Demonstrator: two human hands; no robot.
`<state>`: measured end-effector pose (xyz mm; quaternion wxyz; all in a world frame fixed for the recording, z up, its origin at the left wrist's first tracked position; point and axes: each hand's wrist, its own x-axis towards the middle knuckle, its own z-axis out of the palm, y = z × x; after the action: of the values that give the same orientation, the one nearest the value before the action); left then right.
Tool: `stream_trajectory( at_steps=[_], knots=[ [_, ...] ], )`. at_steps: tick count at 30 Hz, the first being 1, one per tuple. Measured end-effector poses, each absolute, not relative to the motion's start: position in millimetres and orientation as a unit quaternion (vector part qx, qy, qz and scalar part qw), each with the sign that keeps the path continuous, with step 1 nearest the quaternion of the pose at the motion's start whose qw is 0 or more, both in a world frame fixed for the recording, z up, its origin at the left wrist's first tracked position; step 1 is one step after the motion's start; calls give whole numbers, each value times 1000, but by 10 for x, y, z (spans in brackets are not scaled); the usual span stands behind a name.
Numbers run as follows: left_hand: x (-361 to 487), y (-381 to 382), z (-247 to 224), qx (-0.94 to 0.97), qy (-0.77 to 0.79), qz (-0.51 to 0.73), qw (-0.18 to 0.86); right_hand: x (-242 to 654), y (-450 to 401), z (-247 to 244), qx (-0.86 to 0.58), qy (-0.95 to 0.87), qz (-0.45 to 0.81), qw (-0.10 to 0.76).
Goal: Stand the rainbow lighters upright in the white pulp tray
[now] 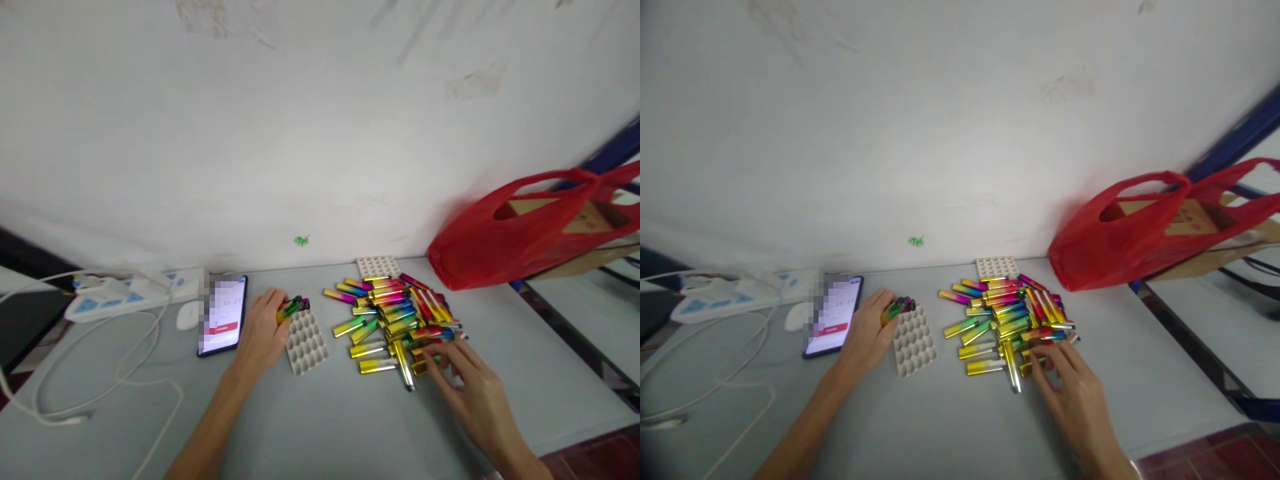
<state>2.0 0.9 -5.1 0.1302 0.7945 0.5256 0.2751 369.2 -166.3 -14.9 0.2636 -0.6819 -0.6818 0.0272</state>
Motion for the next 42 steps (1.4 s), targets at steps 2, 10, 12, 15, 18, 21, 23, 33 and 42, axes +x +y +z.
stream_trajectory(
  at_steps=[2,10,12,15,18,21,23,33,42],
  knots=[
    [23,11,-59,795,524,275,131,3524,-1718,-143,-699,-668,46,253],
    [-8,34,-85,797,518,281,131,3178,-1724,-213,-751,-599,100,260],
    [-14,32,-81,798,516,283,132,3282,-1702,-152,-740,-605,109,274],
    [-13,24,-76,798,515,285,133,3586,-1628,-32,-706,-655,42,267],
    [-8,13,-69,797,515,285,136,3943,-1511,52,-649,-727,-64,213],
    [-7,8,-59,797,515,285,137,4185,-1403,83,-576,-795,-113,153],
    [-10,8,-54,796,517,285,135,4256,-1356,83,-548,-820,-115,118],
    [-1,15,-66,796,518,283,135,4260,-1381,-35,-556,-803,-110,181],
    [-17,20,-89,799,516,279,136,3561,-1741,-116,-569,-773,17,280]
  ],
)
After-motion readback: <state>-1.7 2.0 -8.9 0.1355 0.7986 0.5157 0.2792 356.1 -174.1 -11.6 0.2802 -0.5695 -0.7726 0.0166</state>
